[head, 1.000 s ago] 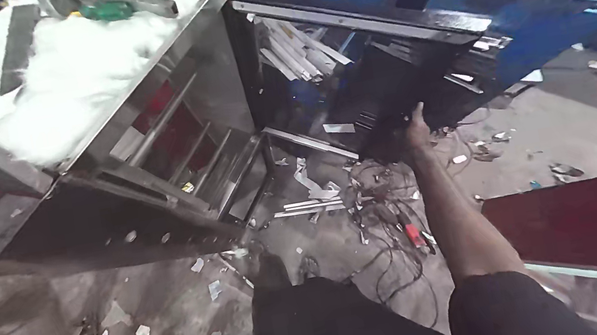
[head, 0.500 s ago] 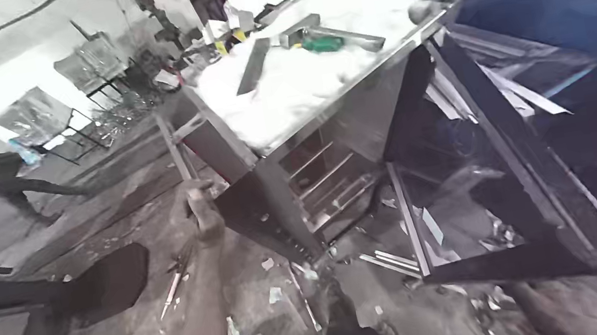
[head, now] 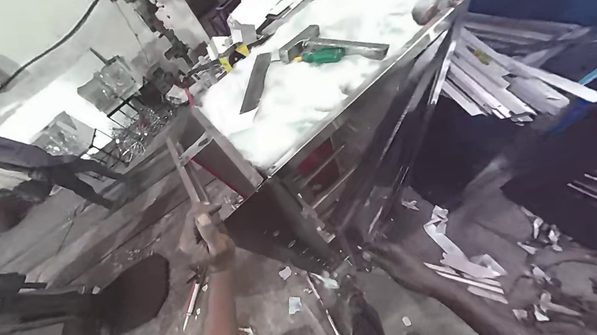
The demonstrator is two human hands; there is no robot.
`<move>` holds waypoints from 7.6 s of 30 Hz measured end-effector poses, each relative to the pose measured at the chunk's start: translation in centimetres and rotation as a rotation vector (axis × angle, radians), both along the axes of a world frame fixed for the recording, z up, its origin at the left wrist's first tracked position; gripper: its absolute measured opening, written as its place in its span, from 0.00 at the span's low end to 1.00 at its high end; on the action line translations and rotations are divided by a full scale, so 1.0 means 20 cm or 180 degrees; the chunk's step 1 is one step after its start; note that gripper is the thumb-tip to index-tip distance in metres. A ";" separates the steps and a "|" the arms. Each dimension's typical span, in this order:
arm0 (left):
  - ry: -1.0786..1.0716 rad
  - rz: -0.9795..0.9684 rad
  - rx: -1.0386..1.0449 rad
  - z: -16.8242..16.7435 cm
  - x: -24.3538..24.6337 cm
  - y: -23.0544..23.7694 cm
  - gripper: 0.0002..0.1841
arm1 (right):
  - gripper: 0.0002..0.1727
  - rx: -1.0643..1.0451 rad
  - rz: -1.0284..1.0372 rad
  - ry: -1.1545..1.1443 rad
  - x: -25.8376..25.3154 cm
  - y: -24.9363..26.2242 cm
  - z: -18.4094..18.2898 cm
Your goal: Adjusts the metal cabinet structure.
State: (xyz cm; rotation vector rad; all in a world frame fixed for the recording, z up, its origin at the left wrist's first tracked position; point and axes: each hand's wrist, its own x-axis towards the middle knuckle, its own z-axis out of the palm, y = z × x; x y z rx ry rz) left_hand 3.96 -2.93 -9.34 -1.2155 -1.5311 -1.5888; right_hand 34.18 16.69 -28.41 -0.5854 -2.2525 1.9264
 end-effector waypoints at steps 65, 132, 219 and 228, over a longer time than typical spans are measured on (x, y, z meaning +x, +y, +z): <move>-0.0137 -0.0083 0.0207 -0.05 0.00 -0.01 0.19 | 0.17 0.0499 -0.1546 0.0729 -0.75 -0.24 -0.18; -0.0081 0.0003 0.0119 -0.04 0.01 -0.02 0.18 | 0.16 -0.0627 -0.1299 0.0744 -0.70 -0.17 -0.08; -0.0052 0.0070 -0.0084 0.00 0.02 -0.03 0.13 | 0.16 0.0107 -0.0977 0.0488 -0.62 -0.14 -0.08; -0.0040 0.0072 -0.0075 -0.01 0.00 -0.04 0.13 | 0.16 0.0171 -0.0999 0.0256 -0.68 -0.14 -0.07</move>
